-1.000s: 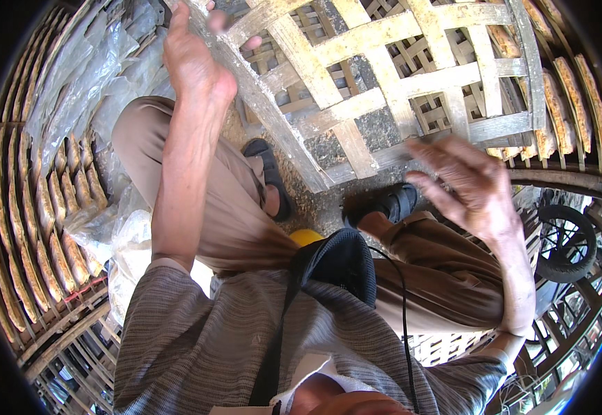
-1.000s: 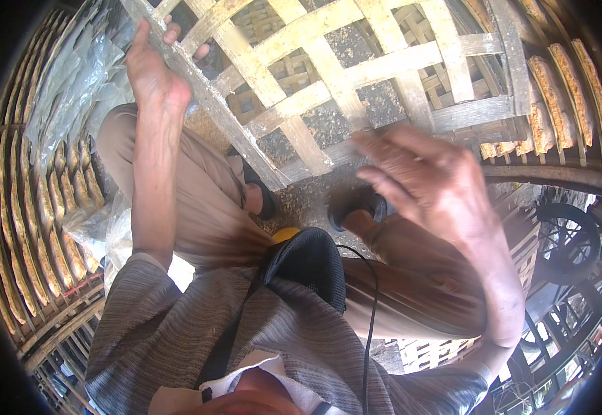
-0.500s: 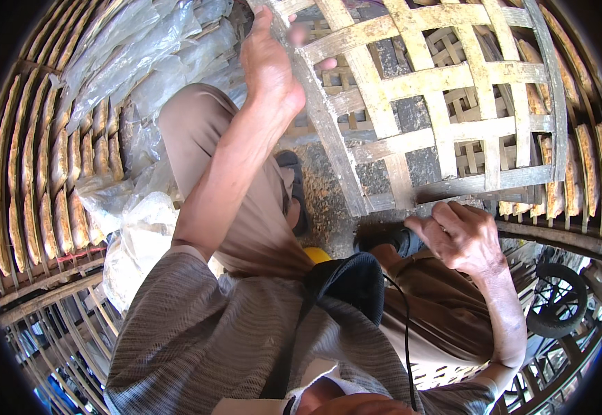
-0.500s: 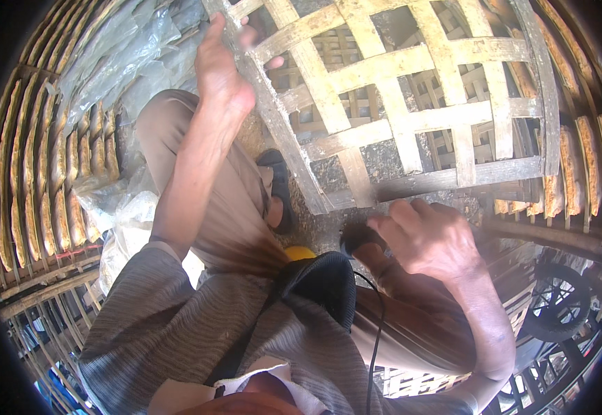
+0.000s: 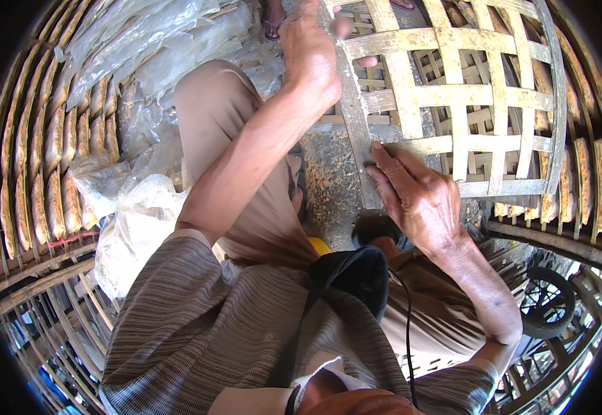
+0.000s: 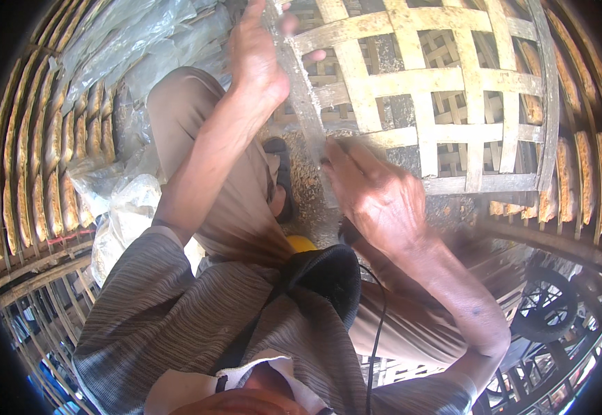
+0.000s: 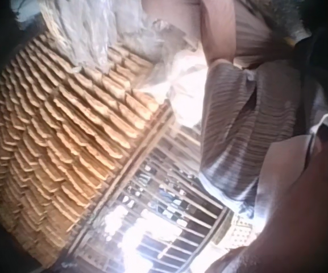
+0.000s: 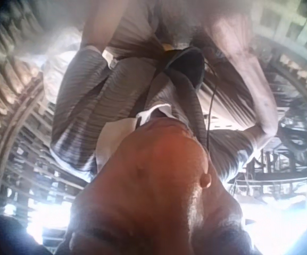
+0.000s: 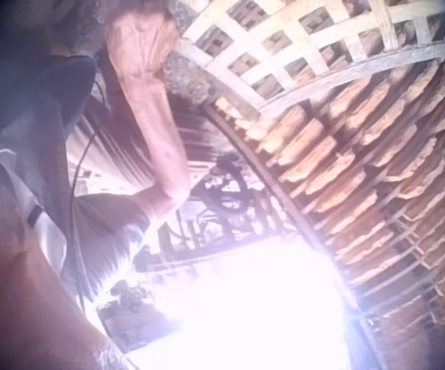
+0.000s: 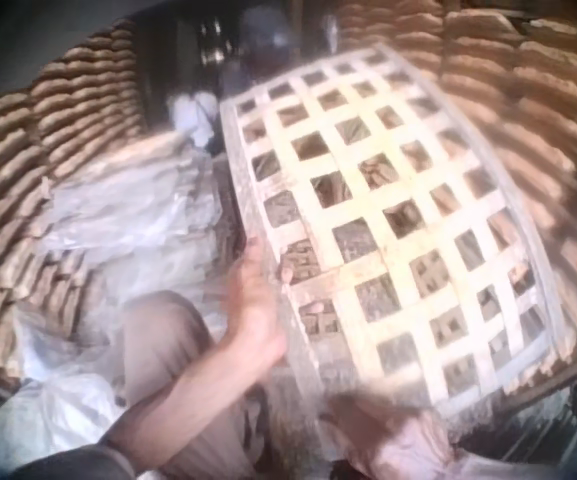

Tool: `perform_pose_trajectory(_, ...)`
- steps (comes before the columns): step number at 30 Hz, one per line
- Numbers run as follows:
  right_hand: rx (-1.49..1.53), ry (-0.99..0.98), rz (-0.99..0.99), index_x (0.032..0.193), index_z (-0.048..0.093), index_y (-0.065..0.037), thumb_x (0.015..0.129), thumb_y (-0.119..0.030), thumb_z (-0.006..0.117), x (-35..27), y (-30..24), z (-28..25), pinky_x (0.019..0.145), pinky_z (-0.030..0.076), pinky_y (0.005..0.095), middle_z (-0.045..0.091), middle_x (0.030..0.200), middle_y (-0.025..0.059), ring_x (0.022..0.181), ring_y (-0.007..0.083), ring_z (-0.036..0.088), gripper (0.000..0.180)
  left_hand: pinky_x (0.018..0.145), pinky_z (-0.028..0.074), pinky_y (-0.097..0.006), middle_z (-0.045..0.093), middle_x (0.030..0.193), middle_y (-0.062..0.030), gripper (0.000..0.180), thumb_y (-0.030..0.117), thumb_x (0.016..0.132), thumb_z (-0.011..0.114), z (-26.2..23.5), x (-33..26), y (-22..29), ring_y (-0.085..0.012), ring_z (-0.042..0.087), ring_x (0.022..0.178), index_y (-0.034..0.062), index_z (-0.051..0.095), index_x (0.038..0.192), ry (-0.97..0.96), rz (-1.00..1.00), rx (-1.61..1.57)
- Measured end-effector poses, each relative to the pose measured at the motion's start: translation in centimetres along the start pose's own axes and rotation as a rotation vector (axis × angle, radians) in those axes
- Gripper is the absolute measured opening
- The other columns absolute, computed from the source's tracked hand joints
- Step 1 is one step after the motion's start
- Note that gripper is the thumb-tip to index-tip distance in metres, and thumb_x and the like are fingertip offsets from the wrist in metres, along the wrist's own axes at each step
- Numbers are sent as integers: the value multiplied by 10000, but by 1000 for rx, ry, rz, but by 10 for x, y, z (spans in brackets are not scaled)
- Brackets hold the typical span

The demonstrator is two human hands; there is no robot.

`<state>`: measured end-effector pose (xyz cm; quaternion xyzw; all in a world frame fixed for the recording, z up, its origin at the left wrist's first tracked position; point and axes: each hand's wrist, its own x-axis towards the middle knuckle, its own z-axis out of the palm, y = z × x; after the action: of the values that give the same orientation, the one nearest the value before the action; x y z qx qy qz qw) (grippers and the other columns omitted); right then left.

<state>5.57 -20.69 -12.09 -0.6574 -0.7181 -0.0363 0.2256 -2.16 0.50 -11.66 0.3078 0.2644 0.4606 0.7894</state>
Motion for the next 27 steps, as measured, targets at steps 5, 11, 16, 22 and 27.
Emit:
perform_pose_trajectory(5, -36, -38, -2, 1090, 721, -74, 922, -195, 758, -2, -5, 4, 514, 557, 330, 661, 863, 40, 683, 182, 701, 210, 500, 588, -381, 515, 864, -2, 426, 474, 1120, 375, -3, 2, 9, -203, 651, 736, 104, 563, 1218, 30, -5, -8)
perform_pose_trajectory(11, 320, -15, 97, 846, 663, -80, 940, -127, 766, 12, 13, -9, 429, 471, 306, 668, 765, 42, 530, 134, 603, 147, 509, 591, -329, 587, 960, -54, 452, 445, 1126, 356, 15, -14, 20, -197, 679, 785, 71, 546, 1295, 89, 18, 88)
perform_pose_trajectory(16, 357, -75, 146, 740, 709, -19, 891, -112, 808, 23, 22, -31, 449, 475, 320, 688, 719, 87, 510, 165, 605, 203, 522, 591, -302, 608, 1022, -72, 461, 415, 1132, 342, 9, -11, 13, -196, 693, 804, 52, 519, 1355, 87, 23, 104)
perform_pose_trajectory(22, 205, -157, 131, 948, 776, -49, 915, -126, 778, -31, 22, -41, 468, 568, 310, 771, 862, 108, 557, 169, 685, 84, 548, 575, -307, 543, 1020, -41, 443, 416, 1131, 327, 14, -9, 11, -198, 691, 851, 82, 522, 1348, 69, 102, 125)
perform_pose_trajectory(27, 144, -135, 96, 1111, 741, -81, 910, -105, 739, -45, 10, -14, 465, 569, 348, 753, 862, 80, 580, 213, 696, 202, 581, 542, -329, 568, 1019, -24, 411, 419, 1121, 404, 16, -8, 7, -181, 660, 806, 87, 565, 1303, 55, 101, 44)
